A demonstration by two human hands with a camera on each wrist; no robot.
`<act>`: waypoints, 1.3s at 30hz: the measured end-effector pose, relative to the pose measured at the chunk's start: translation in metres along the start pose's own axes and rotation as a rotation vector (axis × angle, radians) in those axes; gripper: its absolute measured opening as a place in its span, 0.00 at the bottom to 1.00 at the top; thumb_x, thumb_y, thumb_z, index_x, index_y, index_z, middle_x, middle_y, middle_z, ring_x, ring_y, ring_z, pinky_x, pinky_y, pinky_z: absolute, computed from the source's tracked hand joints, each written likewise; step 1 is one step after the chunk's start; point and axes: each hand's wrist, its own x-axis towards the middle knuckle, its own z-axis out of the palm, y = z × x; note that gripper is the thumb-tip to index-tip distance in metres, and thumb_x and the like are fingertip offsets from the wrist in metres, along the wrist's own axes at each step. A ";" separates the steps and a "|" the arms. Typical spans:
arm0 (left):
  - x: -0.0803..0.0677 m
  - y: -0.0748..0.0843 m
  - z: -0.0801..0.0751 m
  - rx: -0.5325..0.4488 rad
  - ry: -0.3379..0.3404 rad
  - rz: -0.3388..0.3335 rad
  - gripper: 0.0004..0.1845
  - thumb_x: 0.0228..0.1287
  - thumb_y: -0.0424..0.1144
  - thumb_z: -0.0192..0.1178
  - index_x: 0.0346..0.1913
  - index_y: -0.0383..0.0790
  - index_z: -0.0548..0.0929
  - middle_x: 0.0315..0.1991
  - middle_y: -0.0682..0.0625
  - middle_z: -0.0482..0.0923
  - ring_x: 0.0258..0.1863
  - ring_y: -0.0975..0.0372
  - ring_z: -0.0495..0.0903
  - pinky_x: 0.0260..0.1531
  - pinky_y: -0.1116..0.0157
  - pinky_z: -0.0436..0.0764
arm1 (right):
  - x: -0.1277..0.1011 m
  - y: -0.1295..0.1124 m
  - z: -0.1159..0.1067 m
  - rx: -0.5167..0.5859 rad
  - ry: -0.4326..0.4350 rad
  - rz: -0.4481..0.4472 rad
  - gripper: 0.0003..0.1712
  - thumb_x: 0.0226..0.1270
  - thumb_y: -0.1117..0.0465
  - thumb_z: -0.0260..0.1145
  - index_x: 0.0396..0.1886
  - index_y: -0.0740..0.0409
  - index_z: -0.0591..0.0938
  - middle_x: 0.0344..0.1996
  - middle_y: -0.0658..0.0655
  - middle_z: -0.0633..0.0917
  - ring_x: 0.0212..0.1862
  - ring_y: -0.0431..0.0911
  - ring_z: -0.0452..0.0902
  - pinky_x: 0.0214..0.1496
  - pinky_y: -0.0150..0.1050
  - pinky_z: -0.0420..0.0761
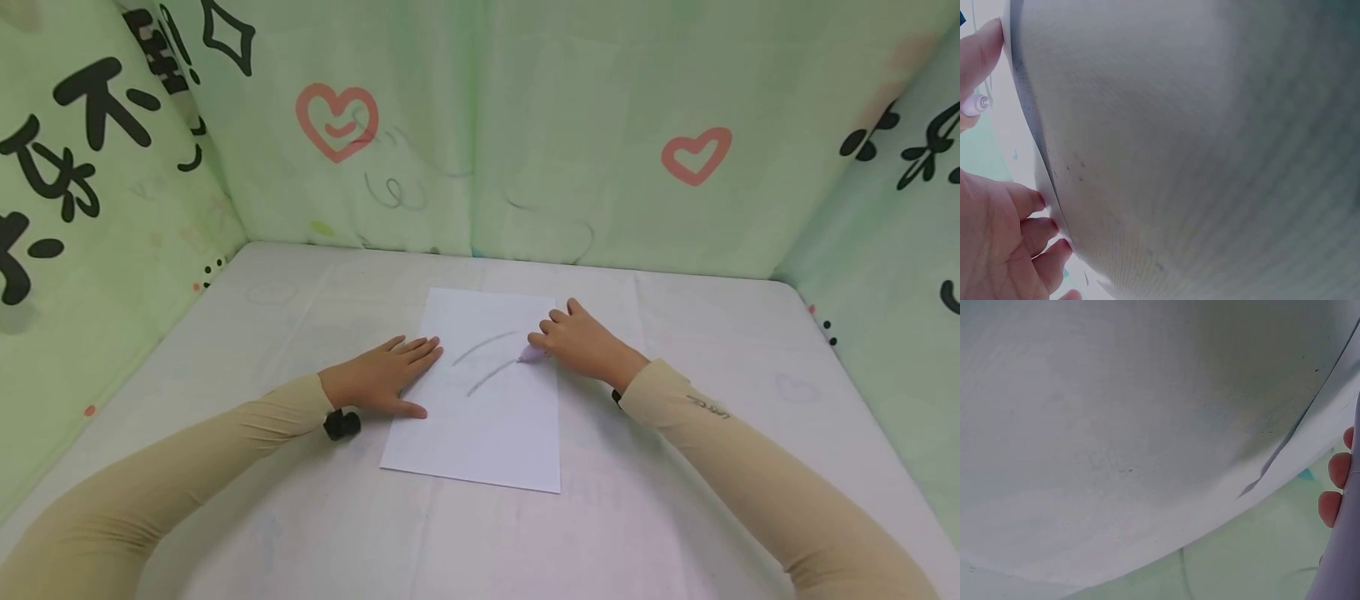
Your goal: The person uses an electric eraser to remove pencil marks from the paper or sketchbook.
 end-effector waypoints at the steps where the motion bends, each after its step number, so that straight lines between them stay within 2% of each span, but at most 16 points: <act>1: 0.000 0.000 0.000 0.000 -0.002 0.000 0.52 0.59 0.70 0.48 0.75 0.39 0.43 0.76 0.45 0.41 0.76 0.54 0.44 0.74 0.53 0.44 | 0.000 0.000 0.000 0.000 -0.002 0.002 0.12 0.53 0.61 0.72 0.35 0.53 0.77 0.25 0.51 0.80 0.29 0.47 0.69 0.35 0.42 0.63; 8: 0.000 0.002 -0.001 -0.022 -0.003 0.010 0.52 0.60 0.69 0.49 0.75 0.38 0.45 0.76 0.44 0.42 0.76 0.53 0.44 0.73 0.52 0.44 | 0.001 0.002 0.003 0.000 0.009 0.003 0.12 0.53 0.62 0.72 0.34 0.53 0.78 0.25 0.52 0.80 0.28 0.47 0.69 0.35 0.43 0.64; 21: 0.000 0.001 -0.002 -0.003 -0.012 0.003 0.52 0.60 0.69 0.48 0.75 0.38 0.44 0.76 0.45 0.40 0.76 0.54 0.44 0.74 0.53 0.44 | 0.001 0.000 0.001 0.004 0.015 -0.001 0.13 0.52 0.62 0.72 0.35 0.53 0.77 0.25 0.52 0.79 0.29 0.47 0.69 0.36 0.43 0.63; 33: -0.001 0.003 -0.002 -0.013 -0.013 -0.003 0.51 0.60 0.69 0.49 0.75 0.39 0.44 0.76 0.45 0.41 0.76 0.55 0.44 0.74 0.53 0.44 | 0.002 -0.001 0.000 0.023 -0.029 0.010 0.12 0.53 0.61 0.72 0.35 0.52 0.78 0.27 0.52 0.81 0.30 0.47 0.71 0.37 0.44 0.65; 39: -0.002 0.003 -0.003 -0.015 -0.008 -0.001 0.51 0.60 0.68 0.49 0.75 0.39 0.44 0.76 0.45 0.41 0.76 0.54 0.44 0.74 0.53 0.44 | 0.002 -0.001 -0.001 0.015 -0.019 0.001 0.12 0.54 0.61 0.71 0.35 0.53 0.77 0.27 0.53 0.81 0.30 0.48 0.71 0.37 0.44 0.65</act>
